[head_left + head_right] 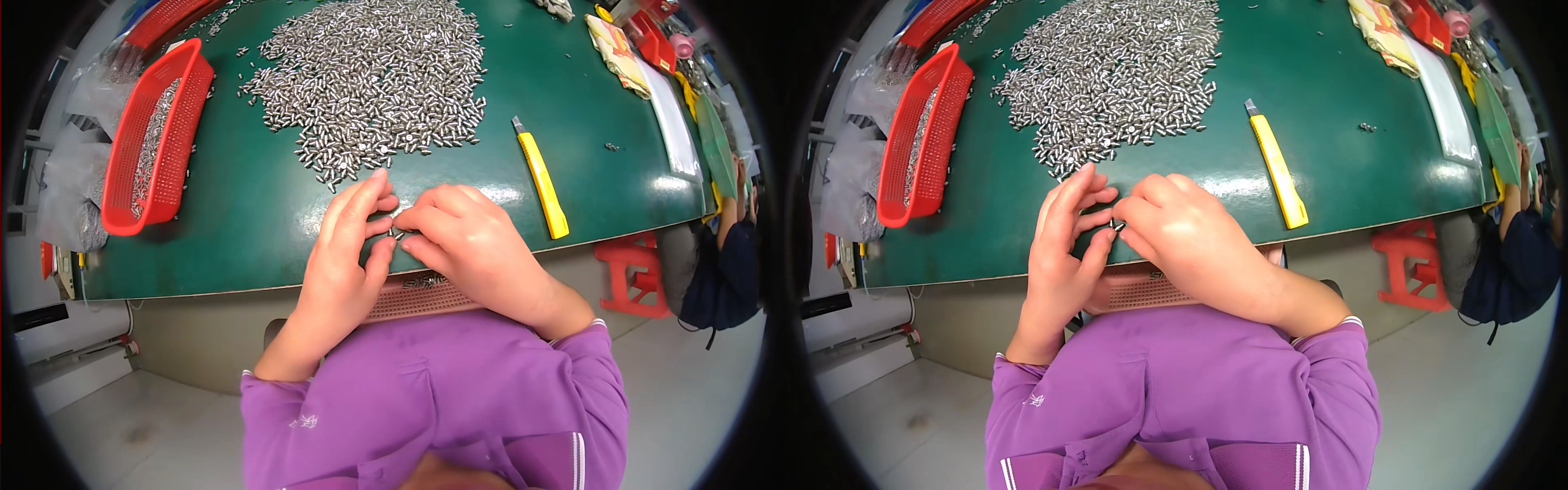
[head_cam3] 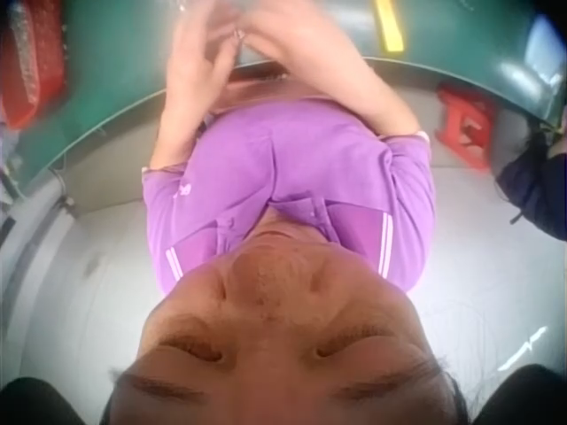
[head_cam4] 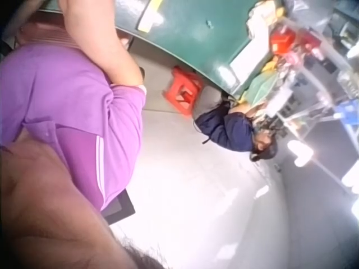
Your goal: Sorting and inspecting small metal hardware pins on a workbench in a manufacturing setting.
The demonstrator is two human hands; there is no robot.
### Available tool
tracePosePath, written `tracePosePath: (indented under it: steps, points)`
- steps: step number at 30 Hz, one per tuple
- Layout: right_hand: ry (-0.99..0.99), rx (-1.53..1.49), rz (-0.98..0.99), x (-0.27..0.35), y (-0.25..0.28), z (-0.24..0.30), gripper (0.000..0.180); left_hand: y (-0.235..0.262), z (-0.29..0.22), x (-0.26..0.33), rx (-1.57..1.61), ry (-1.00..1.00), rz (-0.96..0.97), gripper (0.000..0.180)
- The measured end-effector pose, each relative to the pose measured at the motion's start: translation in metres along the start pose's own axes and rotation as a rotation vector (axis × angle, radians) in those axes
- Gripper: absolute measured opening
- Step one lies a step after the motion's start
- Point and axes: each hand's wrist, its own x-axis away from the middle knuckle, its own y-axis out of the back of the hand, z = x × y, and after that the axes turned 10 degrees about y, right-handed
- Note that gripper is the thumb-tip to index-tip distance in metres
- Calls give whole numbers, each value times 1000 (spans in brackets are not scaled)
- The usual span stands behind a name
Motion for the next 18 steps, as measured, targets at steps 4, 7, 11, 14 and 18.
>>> tracePosePath:
  steps: [4, 7, 11, 14, 18]
  points:
    - [-28, -10, -17, 0, 2, 3, 20, 2, -5, 3, -37, 9, -20, 76]
    - [-27, -12, -36, -1, 1, 2, 18, 6, -6, 5, -71, 24, -27, 73]
    - [-1, 5, -28, -1, -1, 2, 15, 5, -2, 2, -89, 5, -27, 72]
    - [6, 19, -42, 2, -1, 3, 14, 4, -3, 2, -93, 8, -24, 72]
    - [-2, 23, -116, 3, -3, 5, 13, 4, -6, 0, -104, 6, -6, 72]
